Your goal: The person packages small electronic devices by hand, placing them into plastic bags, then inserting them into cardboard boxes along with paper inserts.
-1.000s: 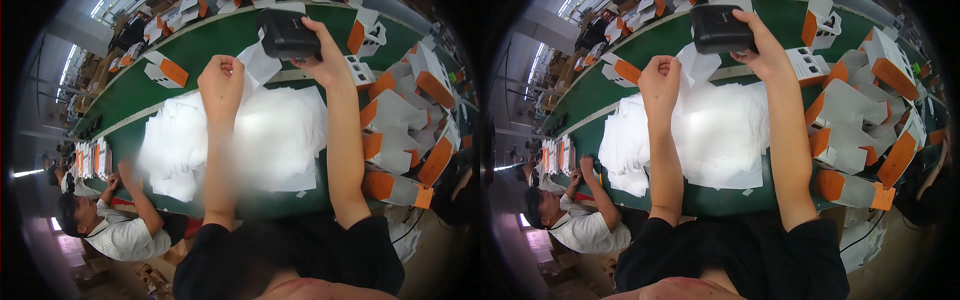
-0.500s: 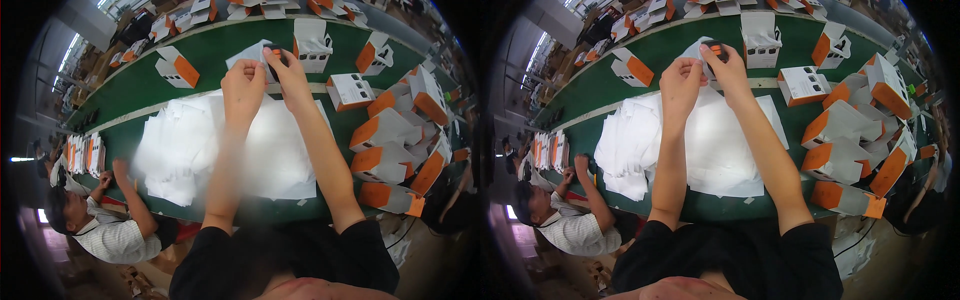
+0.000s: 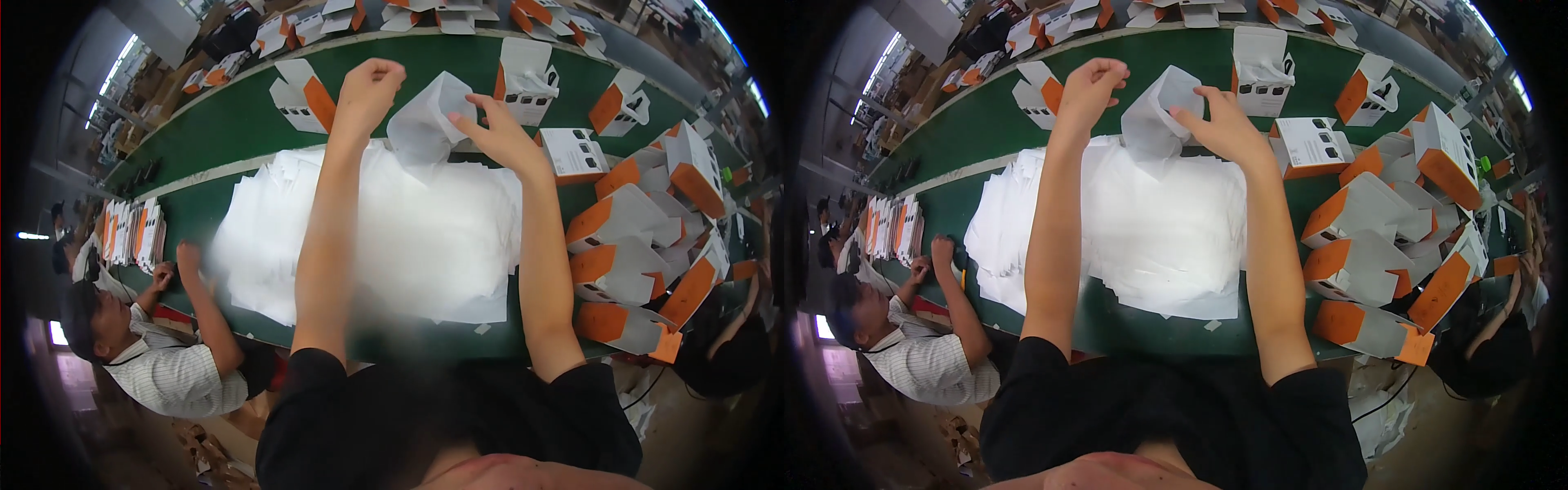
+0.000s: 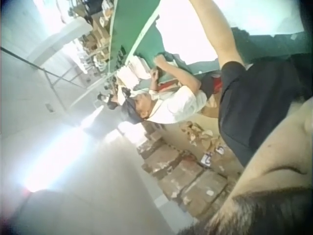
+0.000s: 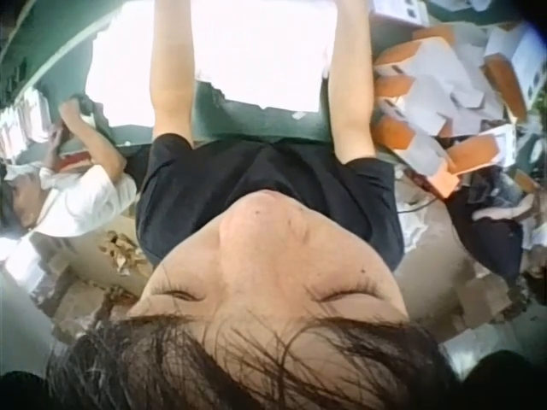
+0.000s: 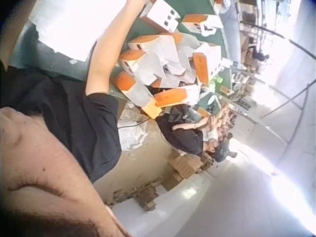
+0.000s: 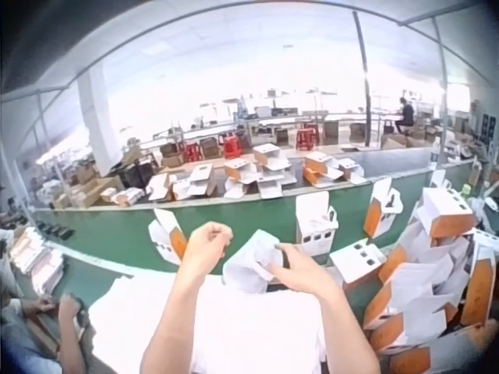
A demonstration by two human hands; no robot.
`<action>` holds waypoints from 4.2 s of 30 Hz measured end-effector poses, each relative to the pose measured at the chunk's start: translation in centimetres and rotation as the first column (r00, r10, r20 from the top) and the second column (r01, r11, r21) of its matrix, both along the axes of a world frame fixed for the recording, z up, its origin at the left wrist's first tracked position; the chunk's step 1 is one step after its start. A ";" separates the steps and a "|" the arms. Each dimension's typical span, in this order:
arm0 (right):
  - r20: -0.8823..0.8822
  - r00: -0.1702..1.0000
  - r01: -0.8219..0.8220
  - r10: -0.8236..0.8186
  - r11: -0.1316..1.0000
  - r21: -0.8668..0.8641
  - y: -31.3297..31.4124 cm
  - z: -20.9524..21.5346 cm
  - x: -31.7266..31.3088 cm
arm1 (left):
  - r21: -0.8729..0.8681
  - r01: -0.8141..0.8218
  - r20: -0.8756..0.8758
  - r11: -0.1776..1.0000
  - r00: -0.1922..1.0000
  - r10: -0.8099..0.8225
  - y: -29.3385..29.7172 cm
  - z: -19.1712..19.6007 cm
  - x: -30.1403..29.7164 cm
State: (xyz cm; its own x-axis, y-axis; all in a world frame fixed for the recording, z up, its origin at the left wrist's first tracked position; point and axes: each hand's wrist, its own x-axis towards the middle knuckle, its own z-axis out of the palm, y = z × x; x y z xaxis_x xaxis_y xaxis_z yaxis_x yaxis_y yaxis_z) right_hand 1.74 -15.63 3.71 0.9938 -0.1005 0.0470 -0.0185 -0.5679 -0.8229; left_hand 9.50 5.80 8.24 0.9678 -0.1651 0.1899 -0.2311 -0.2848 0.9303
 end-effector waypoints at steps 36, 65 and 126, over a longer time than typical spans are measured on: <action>0.289 0.879 0.054 0.379 0.524 -0.850 7.5 -0.4 9.4 | -0.003 0.045 -0.166 0.999 0.985 -0.045 5.0 -6.3 9.0; 0.619 0.782 0.408 -0.076 0.812 -0.417 -1.1 -16.4 0.8 | 0.467 0.363 0.478 0.806 0.664 -0.575 -21.2 -5.7 -6.3; 0.365 0.809 0.084 -0.460 0.705 0.704 -5.8 -12.2 -2.4 | 0.656 0.512 0.529 0.555 0.214 -0.821 -7.6 -14.2 -24.8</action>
State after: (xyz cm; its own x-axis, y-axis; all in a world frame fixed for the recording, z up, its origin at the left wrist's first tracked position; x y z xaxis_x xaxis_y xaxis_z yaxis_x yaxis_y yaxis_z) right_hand -0.66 -21.48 -8.53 0.7686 -0.5539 0.3202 0.4154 0.0515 -0.9082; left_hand -15.33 -1.80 -5.99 -0.0354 -0.8620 0.5057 -0.9693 0.1528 0.1925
